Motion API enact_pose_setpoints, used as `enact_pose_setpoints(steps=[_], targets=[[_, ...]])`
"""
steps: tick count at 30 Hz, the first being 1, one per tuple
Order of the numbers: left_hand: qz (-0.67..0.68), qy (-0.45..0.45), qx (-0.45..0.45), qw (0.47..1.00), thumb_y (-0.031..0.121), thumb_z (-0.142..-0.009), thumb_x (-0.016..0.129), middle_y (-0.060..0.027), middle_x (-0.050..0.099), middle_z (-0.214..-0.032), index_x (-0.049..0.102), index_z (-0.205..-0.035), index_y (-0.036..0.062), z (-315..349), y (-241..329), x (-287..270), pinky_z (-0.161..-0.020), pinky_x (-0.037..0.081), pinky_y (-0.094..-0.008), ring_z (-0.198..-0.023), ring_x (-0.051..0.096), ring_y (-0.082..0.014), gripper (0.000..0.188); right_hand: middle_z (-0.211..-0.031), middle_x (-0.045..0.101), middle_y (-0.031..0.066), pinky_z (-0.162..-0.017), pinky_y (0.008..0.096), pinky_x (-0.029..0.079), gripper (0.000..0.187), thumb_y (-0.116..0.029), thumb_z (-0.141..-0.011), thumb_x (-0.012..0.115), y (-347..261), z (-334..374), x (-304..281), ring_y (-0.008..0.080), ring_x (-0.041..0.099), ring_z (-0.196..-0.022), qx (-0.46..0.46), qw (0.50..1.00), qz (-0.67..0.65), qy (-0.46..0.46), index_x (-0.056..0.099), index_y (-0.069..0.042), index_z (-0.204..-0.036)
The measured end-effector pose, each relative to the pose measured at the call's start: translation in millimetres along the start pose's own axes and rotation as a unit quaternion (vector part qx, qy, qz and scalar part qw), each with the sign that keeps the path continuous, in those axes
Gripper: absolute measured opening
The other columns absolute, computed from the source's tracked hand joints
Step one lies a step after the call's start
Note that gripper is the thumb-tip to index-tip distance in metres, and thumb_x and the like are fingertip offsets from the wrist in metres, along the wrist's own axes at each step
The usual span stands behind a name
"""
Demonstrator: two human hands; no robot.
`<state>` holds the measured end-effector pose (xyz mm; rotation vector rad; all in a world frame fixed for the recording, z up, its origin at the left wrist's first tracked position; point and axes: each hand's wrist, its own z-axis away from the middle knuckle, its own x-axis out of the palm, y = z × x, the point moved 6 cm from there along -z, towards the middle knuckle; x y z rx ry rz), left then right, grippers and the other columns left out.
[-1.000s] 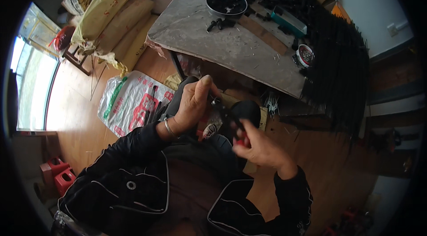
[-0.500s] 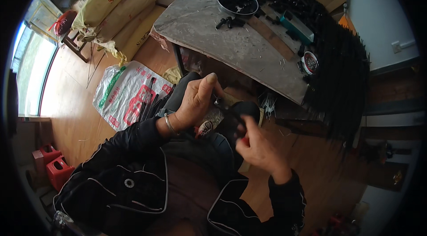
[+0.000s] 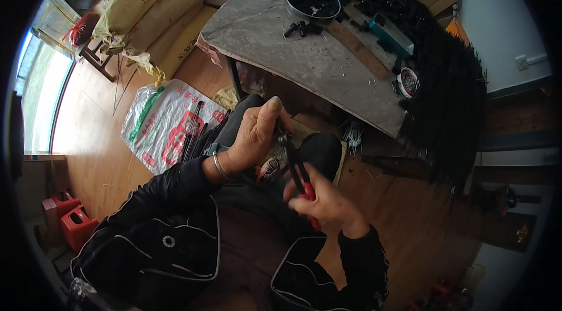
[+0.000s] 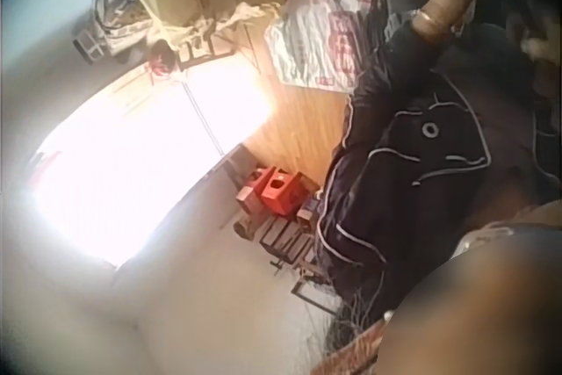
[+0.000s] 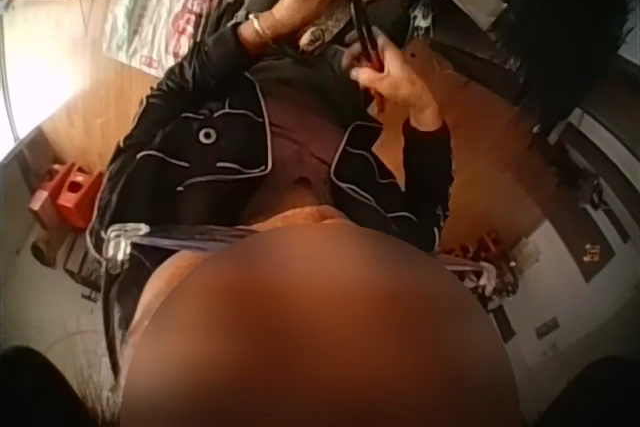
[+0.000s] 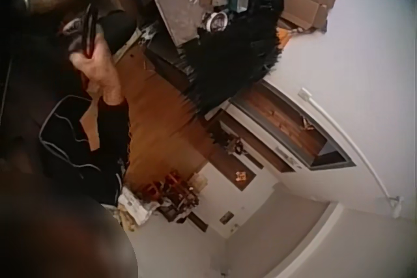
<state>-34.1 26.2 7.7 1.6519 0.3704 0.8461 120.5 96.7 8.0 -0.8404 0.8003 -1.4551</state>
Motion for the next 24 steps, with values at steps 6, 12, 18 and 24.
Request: enact_pose_setpoints(steps=[6, 12, 18, 24], targets=[[-0.009, -0.016, 0.000, 1.000, 0.048, -0.102, 0.039, 0.0015, 0.047, -0.059, 0.062, -0.071, 0.0000, 1, -3, 3, -0.054, 0.036, -0.0242, -0.058, 0.042, -0.0062, 0.061, -0.082, 0.063, 0.0060, -0.060, 0.0253, 0.050, 0.023, -0.017, -0.096, 0.054, -10, 6, 0, 0.0117, 0.059, -0.065, 0.015, 0.994, 0.056, 0.092, 0.056, 0.000, -0.111], [-0.061, -0.071, -0.045, 0.995, 0.053, -0.102, 0.033, -0.0014, 0.054, -0.065, 0.062, -0.075, -0.0003, -2, -5, 8, -0.060, 0.040, -0.0252, -0.063, 0.048, -0.0086, 0.066, -0.082, 0.062, 0.0071, -0.062, 0.0258, 0.050, 0.034, -0.026, -0.099, 0.054, -14, 11, 13, 0.0127, 0.061, -0.068, 0.026, 0.993, -0.100, 0.050, 0.052, 0.002, -0.118], [-0.068, -0.116, -0.053, 0.989, 0.051, -0.103, 0.031, -0.0029, 0.057, -0.066, 0.063, -0.074, -0.0012, -5, -12, 8, -0.064, 0.043, -0.0265, -0.066, 0.052, -0.0107, 0.068, -0.088, 0.063, 0.0104, -0.070, 0.0290, 0.051, 0.038, -0.026, -0.100, 0.051, -8, 15, 11, 0.0154, 0.062, -0.071, 0.097, 0.992, -0.078, -0.004, 0.048, 0.003, -0.125], [-0.096, -0.115, -0.056, 0.987, 0.052, -0.103, 0.028, -0.0022, 0.054, -0.064, 0.062, -0.072, -0.0014, -7, -9, 5, -0.062, 0.042, -0.0263, -0.063, 0.049, -0.0107, 0.070, -0.084, 0.061, 0.0091, -0.066, 0.0297, 0.052, 0.035, -0.024, -0.100, 0.052, -9, 10, 15, 0.0157, 0.061, -0.069, 0.057, 0.990, -0.125, -0.013, 0.049, 0.003, -0.122]])
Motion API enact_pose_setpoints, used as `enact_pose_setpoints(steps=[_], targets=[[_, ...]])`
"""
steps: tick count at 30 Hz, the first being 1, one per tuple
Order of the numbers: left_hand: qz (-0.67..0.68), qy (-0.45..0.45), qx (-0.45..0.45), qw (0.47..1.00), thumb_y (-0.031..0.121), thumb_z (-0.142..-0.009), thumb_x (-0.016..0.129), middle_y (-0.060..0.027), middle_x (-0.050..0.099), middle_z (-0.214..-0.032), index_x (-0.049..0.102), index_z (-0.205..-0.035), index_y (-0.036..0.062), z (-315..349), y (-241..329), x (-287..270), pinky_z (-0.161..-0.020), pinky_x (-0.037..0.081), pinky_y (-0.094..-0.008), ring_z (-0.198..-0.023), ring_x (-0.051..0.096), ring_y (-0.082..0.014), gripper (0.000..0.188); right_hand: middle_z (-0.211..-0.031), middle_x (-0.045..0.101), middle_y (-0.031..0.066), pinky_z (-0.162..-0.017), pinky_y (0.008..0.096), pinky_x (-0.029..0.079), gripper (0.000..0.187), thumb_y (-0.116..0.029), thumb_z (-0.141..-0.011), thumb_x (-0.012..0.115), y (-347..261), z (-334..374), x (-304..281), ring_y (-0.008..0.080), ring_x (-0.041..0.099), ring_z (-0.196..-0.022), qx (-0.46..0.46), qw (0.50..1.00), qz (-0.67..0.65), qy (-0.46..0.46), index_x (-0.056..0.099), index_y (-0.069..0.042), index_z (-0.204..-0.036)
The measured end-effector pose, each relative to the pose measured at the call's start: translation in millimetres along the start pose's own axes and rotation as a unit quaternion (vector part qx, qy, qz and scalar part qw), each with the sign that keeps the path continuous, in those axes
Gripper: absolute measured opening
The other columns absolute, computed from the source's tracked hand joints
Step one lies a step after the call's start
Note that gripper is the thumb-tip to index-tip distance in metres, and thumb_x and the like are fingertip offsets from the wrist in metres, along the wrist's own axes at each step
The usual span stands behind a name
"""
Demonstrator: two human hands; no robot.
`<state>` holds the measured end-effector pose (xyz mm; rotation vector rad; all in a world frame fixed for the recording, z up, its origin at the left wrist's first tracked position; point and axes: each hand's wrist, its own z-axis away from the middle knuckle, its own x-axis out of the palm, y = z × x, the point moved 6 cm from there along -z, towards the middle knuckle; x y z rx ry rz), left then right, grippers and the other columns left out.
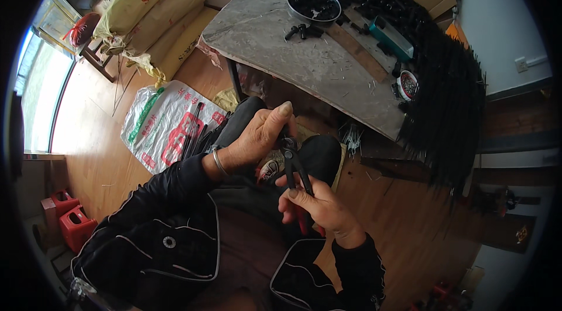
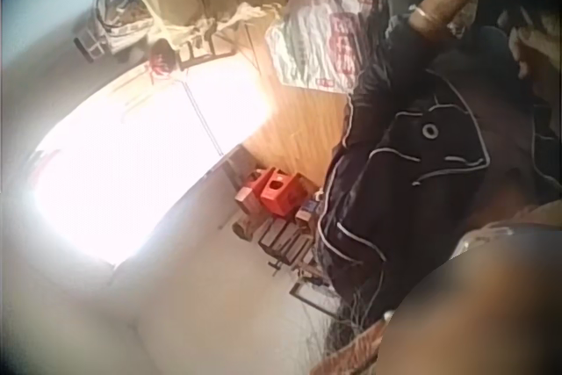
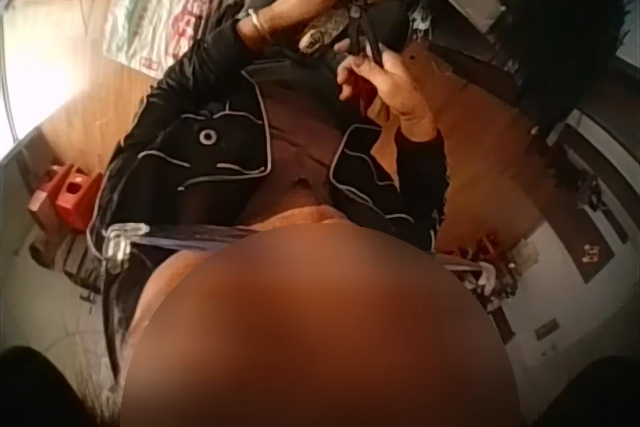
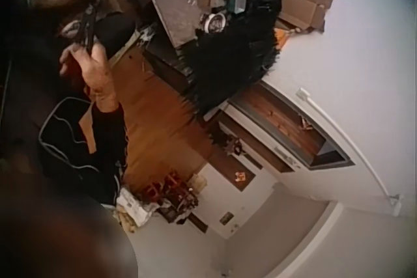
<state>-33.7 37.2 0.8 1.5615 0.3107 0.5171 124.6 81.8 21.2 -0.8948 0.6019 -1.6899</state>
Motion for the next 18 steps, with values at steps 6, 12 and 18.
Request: enact_pose_setpoints(steps=[6, 12, 18], targets=[[-0.003, -0.005, 0.009, 1.000, 0.051, -0.103, 0.029, -0.0019, 0.053, -0.064, 0.062, -0.074, -0.0015, 1, 4, 0, -0.062, 0.041, -0.0260, -0.064, 0.048, -0.0102, 0.069, -0.081, 0.059, 0.0083, -0.068, 0.0331, 0.055, 0.033, -0.026, -0.100, 0.050, 11, -3, 0, 0.0155, 0.061, -0.068, 0.011, 0.999, -0.046, -0.023, 0.050, 0.002, -0.118], [0.001, 0.009, -0.005, 1.000, 0.051, -0.103, 0.029, -0.0019, 0.052, -0.064, 0.061, -0.074, -0.0011, 1, 2, -2, -0.063, 0.041, -0.0258, -0.065, 0.048, -0.0096, 0.068, -0.079, 0.058, 0.0096, -0.068, 0.0393, 0.058, 0.035, -0.029, -0.101, 0.047, 9, -4, 6, 0.0169, 0.061, -0.065, 0.005, 0.997, -0.062, -0.036, 0.047, 0.002, -0.118], [0.055, 0.023, 0.001, 0.998, 0.052, -0.102, 0.036, 0.0015, 0.048, -0.059, 0.061, -0.069, -0.0004, 2, 3, 0, -0.058, 0.037, -0.0256, -0.060, 0.042, -0.0084, 0.067, -0.077, 0.058, 0.0099, -0.065, 0.0380, 0.056, 0.038, -0.033, -0.102, 0.045, 5, 0, 16, 0.0186, 0.061, -0.062, 0.021, 0.995, -0.089, -0.031, 0.046, 0.002, -0.116]])
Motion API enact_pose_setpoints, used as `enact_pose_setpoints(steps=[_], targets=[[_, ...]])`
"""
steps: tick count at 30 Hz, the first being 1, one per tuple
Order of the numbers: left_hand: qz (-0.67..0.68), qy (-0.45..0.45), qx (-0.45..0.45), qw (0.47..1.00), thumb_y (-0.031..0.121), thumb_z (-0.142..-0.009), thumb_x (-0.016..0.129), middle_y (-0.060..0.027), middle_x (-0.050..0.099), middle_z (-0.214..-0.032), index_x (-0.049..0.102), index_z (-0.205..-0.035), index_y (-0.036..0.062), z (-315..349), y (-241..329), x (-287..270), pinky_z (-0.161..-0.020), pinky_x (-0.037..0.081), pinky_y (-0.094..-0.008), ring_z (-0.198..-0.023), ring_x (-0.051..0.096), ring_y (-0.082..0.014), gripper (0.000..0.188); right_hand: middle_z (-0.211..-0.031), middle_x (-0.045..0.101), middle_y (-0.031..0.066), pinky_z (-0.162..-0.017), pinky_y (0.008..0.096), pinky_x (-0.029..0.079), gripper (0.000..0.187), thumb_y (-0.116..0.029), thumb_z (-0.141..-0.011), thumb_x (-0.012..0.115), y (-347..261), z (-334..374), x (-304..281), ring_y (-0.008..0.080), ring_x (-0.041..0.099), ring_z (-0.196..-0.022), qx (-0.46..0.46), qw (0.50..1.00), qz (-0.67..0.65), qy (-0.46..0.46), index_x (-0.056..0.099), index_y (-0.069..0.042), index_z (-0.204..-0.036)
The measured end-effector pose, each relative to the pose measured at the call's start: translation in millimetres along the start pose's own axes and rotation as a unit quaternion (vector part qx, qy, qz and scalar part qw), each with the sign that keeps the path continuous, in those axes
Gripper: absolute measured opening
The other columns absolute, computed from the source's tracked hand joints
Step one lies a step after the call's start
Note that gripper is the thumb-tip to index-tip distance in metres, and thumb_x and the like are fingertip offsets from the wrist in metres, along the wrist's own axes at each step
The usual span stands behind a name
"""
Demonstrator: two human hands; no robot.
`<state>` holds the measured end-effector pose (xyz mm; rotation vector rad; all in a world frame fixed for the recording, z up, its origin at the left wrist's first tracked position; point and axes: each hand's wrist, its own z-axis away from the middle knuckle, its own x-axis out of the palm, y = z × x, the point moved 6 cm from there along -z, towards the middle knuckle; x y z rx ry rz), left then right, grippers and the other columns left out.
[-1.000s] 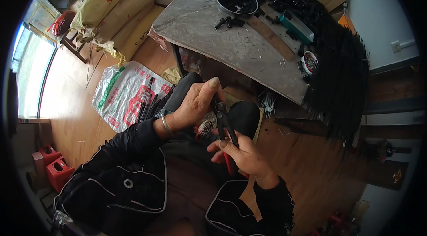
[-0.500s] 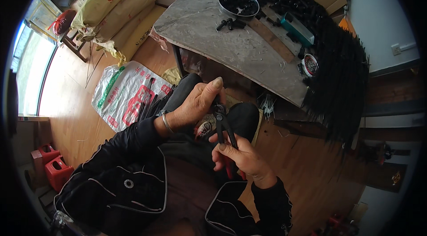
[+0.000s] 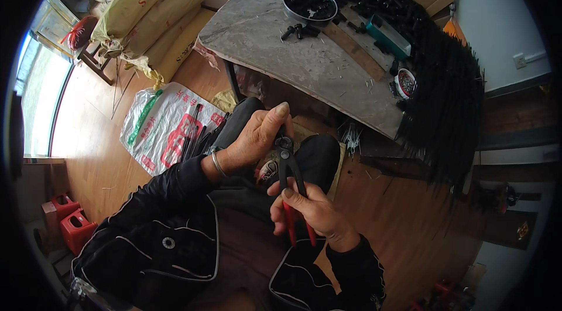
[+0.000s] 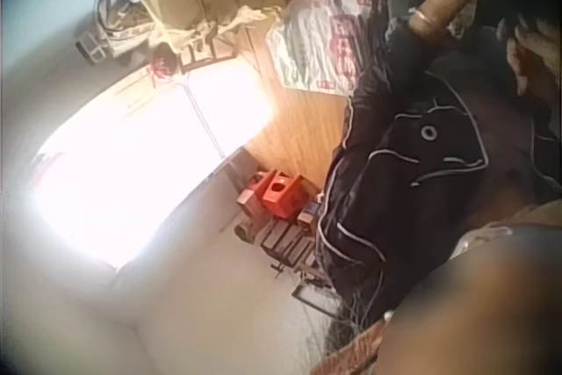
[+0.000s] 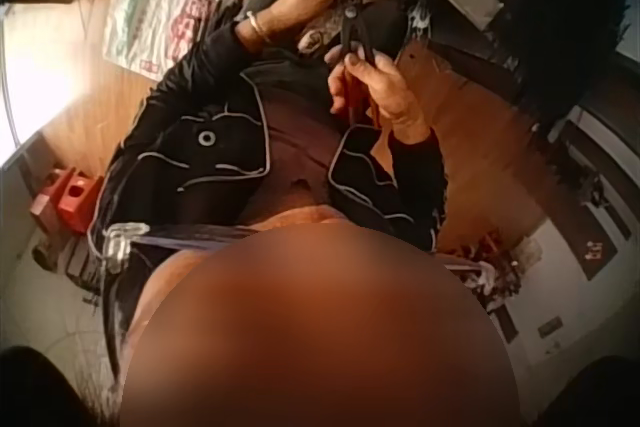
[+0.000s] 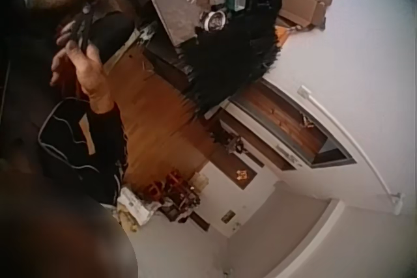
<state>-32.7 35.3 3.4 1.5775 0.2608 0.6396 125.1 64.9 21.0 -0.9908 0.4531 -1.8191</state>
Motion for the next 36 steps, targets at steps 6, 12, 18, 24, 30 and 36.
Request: enact_pose_setpoints(steps=[6, 12, 18, 24, 30, 36], targets=[[-0.016, -0.018, -0.034, 0.999, 0.051, -0.102, 0.036, 0.0012, 0.047, -0.059, 0.061, -0.068, -0.0002, 0, 1, 4, -0.060, 0.038, -0.0262, -0.061, 0.042, -0.0087, 0.066, -0.059, 0.039, -0.0010, -0.044, 0.0280, 0.040, 0.040, -0.045, -0.100, 0.043, 22, -11, 5, 0.0090, 0.038, -0.044, -0.013, 0.996, -0.084, -0.008, 0.045, -0.009, -0.084], [-0.047, 0.054, 0.070, 0.995, 0.047, -0.104, 0.027, 0.0006, 0.048, -0.055, 0.060, -0.070, 0.0025, -11, 1, -1, -0.050, 0.035, -0.0259, -0.050, 0.041, -0.0096, 0.065, -0.063, 0.049, 0.0007, -0.048, 0.0256, 0.041, 0.032, -0.036, -0.101, 0.047, 13, -11, -4, 0.0106, 0.045, -0.047, -0.061, 0.997, 0.023, 0.031, 0.051, -0.006, -0.091], [-0.019, 0.053, -0.015, 0.998, 0.046, -0.104, 0.026, 0.0029, 0.040, -0.049, 0.058, -0.068, 0.0034, -16, -7, -9, -0.044, 0.026, -0.0241, -0.044, 0.033, -0.0062, 0.064, -0.097, 0.067, 0.0181, -0.076, 0.0394, 0.051, 0.019, -0.008, -0.087, 0.064, -115, 21, -115, 0.0343, 0.066, -0.092, -0.330, 0.613, 0.529, 0.485, 0.063, -0.001, -0.104], [0.012, 0.024, -0.036, 0.999, 0.050, -0.103, 0.024, 0.0033, 0.040, -0.048, 0.059, -0.071, 0.0033, -27, -12, -6, -0.043, 0.025, -0.0235, -0.043, 0.033, -0.0056, 0.067, -0.097, 0.067, 0.0201, -0.079, 0.0474, 0.049, 0.030, -0.028, -0.087, 0.062, -215, 29, -249, 0.0403, 0.063, -0.094, -0.129, 0.478, 0.618, 0.611, 0.065, -0.004, -0.105], [0.053, 0.039, -0.059, 0.996, 0.051, -0.103, 0.030, 0.0018, 0.040, -0.050, 0.059, -0.075, 0.0015, -37, -19, -19, -0.043, 0.023, -0.0243, -0.045, 0.031, -0.0051, 0.064, -0.096, 0.069, 0.0191, -0.082, 0.0464, 0.050, 0.028, -0.029, -0.083, 0.064, -223, -6, -286, 0.0388, 0.064, -0.095, -0.031, 0.520, 0.619, 0.587, 0.071, -0.012, -0.104], [0.074, 0.011, -0.079, 0.994, 0.054, -0.102, 0.024, 0.0015, 0.037, -0.047, 0.056, -0.075, 0.0021, -47, -25, -16, -0.042, 0.027, -0.0238, -0.042, 0.032, -0.0070, 0.067, -0.096, 0.069, 0.0192, -0.083, 0.0468, 0.049, 0.028, -0.030, -0.083, 0.065, -231, -3, -293, 0.0393, 0.064, -0.096, -0.027, 0.482, 0.627, 0.612, 0.069, -0.008, -0.100]])
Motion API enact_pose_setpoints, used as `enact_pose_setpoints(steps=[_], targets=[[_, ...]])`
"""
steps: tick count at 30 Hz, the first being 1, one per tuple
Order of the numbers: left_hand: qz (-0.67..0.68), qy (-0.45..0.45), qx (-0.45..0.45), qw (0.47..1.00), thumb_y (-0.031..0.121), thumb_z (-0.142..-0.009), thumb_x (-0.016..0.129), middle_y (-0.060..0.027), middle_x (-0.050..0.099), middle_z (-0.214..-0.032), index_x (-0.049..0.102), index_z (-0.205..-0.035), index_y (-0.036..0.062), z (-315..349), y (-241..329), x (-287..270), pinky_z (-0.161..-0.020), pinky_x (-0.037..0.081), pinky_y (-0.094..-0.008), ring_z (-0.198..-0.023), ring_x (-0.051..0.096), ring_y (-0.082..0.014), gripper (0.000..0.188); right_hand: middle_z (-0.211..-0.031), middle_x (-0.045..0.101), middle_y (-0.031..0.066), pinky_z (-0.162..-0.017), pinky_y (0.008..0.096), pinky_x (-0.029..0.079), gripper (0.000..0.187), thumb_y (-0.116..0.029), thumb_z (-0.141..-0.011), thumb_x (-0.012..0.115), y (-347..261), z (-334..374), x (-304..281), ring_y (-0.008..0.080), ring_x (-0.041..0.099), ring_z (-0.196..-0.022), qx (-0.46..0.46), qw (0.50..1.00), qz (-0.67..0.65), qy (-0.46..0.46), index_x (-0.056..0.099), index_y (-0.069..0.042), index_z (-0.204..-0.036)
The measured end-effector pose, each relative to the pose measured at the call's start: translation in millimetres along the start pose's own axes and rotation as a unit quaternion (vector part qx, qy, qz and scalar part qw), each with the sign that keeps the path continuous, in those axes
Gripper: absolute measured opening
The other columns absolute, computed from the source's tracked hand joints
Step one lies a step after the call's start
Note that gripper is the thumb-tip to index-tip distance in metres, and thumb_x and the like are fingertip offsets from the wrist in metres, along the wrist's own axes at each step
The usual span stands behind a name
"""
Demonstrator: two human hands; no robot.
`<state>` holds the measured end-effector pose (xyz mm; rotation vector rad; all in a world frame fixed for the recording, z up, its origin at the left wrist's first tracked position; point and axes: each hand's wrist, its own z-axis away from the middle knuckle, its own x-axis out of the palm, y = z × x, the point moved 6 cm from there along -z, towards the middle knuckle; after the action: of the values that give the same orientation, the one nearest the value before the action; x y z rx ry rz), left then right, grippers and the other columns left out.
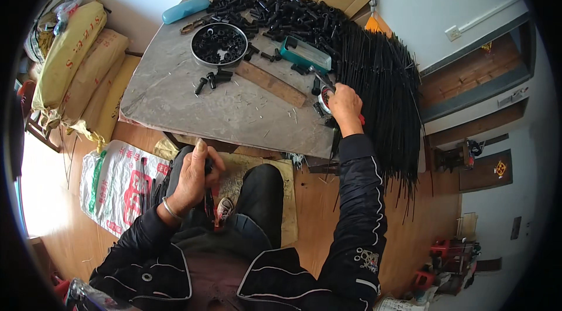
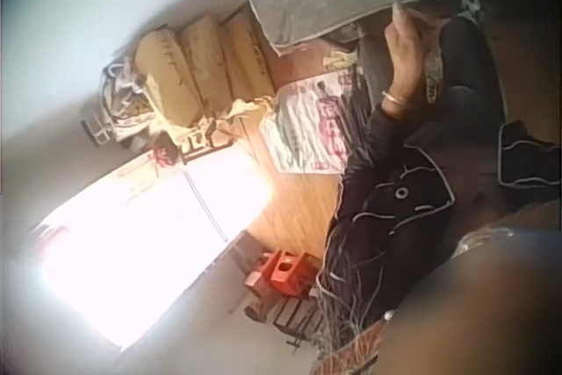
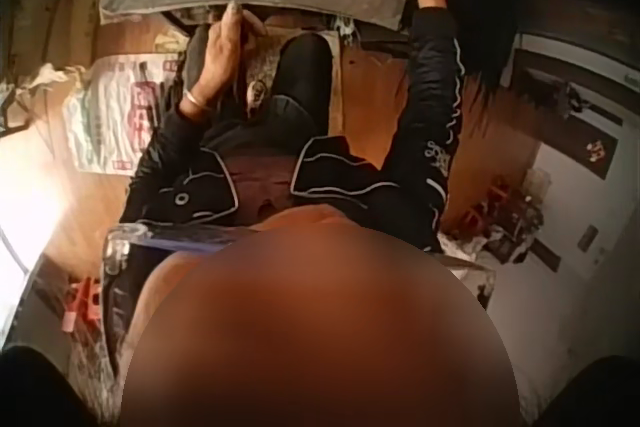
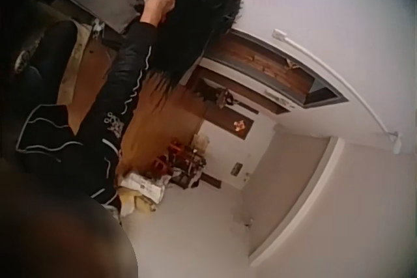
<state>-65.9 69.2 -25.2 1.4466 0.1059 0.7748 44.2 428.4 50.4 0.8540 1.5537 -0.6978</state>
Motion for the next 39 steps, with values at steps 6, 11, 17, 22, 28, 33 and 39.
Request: enact_pose_setpoints(steps=[6, 11, 17, 22, 28, 33, 39], targets=[[0.018, -0.037, 0.005, 0.999, 0.056, -0.102, 0.023, 0.0019, 0.035, -0.047, 0.056, -0.080, 0.0015, 3, 5, 9, -0.042, 0.028, -0.0232, -0.041, 0.030, -0.0070, 0.067, -0.098, 0.068, 0.0217, -0.083, 0.0479, 0.048, 0.031, -0.032, -0.087, 0.063, 4, 4, -25, 0.0412, 0.063, -0.098, 0.047, 0.997, -0.061, 0.029, 0.066, -0.003, -0.100], [0.031, -0.130, 0.069, 0.989, 0.048, -0.103, 0.030, 0.0017, 0.045, -0.064, 0.061, -0.103, -0.0005, 16, 16, 19, -0.055, 0.033, -0.0222, -0.058, 0.038, -0.0062, 0.057, -0.078, 0.063, 0.0096, -0.064, 0.0365, 0.048, 0.025, -0.029, -0.093, 0.059, -6, 35, -11, 0.0197, 0.061, -0.070, 0.071, 0.827, -0.534, -0.162, 0.059, -0.004, -0.089], [-0.011, -0.110, 0.130, 0.985, 0.035, -0.100, 0.046, -0.0019, 0.048, -0.095, 0.050, -0.131, -0.0004, 34, 29, 29, -0.073, 0.039, -0.0240, -0.082, 0.044, -0.0101, 0.048, -0.075, 0.045, -0.0017, -0.060, 0.0278, 0.036, 0.026, -0.030, -0.099, 0.051, -116, 174, -6, 0.0088, 0.040, -0.061, 0.065, 0.447, -0.848, -0.277, 0.047, -0.013, -0.080], [-0.160, -0.025, 0.257, 0.953, 0.040, -0.101, 0.043, -0.0063, 0.051, -0.104, 0.052, -0.131, 0.0018, 50, 32, 30, -0.086, 0.040, -0.0268, -0.096, 0.047, -0.0155, 0.049, -0.075, 0.049, -0.0009, -0.060, 0.0276, 0.037, 0.025, -0.030, -0.098, 0.055, -158, 233, 6, 0.0099, 0.042, -0.061, 0.048, 0.456, -0.863, -0.212, 0.052, -0.010, -0.084], [-0.139, -0.010, 0.272, 0.952, 0.035, -0.100, 0.049, -0.0057, 0.050, -0.101, 0.050, -0.134, 0.0011, 69, 25, 29, -0.087, 0.040, -0.0283, -0.096, 0.047, -0.0171, 0.048, -0.073, 0.052, -0.0030, -0.058, 0.0222, 0.037, 0.018, -0.018, -0.092, 0.066, -168, 250, -6, 0.0055, 0.047, -0.065, 0.072, 0.583, -0.807, -0.066, 0.058, -0.004, -0.085], [-0.098, -0.003, 0.240, 0.966, 0.029, -0.101, 0.050, -0.0035, 0.046, -0.098, 0.047, -0.137, 0.0004, 74, 12, 25, -0.078, 0.041, -0.0245, -0.087, 0.046, -0.0126, 0.046, -0.074, 0.055, -0.0010, -0.060, 0.0245, 0.040, 0.017, -0.017, -0.092, 0.066, -168, 253, -13, 0.0091, 0.050, -0.066, 0.004, 0.726, -0.686, 0.045, 0.058, -0.003, -0.085], [-0.086, 0.013, 0.234, 0.968, 0.026, -0.102, 0.048, -0.0017, 0.043, -0.094, 0.046, -0.138, 0.0013, 72, 16, 12, -0.073, 0.040, -0.0231, -0.081, 0.044, -0.0096, 0.044, -0.084, 0.061, 0.0087, -0.065, 0.0344, 0.049, 0.007, -0.008, -0.088, 0.066, -182, 257, -37, 0.0265, 0.062, -0.073, -0.169, 0.790, -0.575, 0.131, 0.061, -0.004, -0.090]])
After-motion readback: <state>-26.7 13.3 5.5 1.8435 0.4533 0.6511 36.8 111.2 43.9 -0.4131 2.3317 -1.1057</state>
